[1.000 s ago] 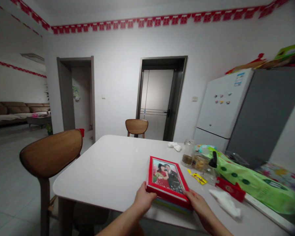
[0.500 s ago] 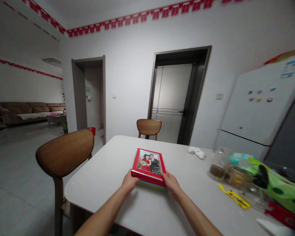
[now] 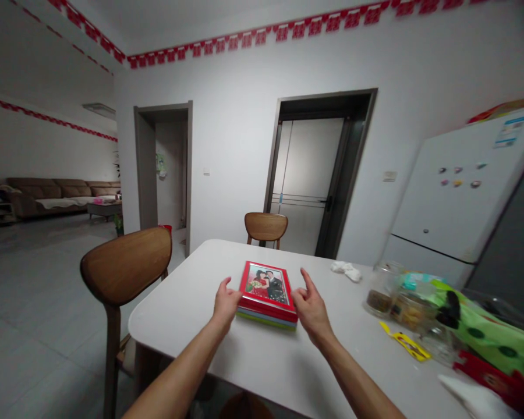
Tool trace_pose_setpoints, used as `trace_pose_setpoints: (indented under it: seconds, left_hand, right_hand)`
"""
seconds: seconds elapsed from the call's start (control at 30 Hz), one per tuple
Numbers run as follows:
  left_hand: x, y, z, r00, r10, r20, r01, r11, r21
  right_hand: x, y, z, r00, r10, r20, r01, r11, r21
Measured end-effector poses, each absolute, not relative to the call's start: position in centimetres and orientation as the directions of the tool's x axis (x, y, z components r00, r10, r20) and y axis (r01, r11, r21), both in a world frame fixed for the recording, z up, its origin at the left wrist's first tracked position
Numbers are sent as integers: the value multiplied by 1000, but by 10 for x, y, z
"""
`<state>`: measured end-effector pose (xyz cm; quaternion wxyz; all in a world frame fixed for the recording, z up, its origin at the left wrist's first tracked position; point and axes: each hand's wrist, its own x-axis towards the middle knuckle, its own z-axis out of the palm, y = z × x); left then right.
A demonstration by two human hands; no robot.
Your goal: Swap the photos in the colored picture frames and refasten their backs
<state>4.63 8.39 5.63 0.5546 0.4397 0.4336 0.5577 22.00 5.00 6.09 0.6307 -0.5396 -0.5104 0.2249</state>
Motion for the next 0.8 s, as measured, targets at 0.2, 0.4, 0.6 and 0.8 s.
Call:
trace_pose_setpoints:
  seconds: [0.2, 0.4, 0.6, 0.8]
  left_hand:
    - [68, 28, 133, 367, 824, 431, -580, -159, 799]
    - [66, 8, 142, 411, 749, 520, -641, -168, 749]
    - [73, 22, 130, 343, 884, 318, -566, -76, 821]
    - [73, 33, 125, 475, 870, 133, -429, 97, 898]
  right_hand:
    - [155, -8, 134, 112, 846, 520, -289, 529, -798]
    - [160, -23, 135, 85, 874, 479, -404, 470, -785]
    - [166, -12, 130, 202, 907, 371, -477, 422, -771]
    - [168, 0, 128, 97, 967, 236, -430, 254, -866]
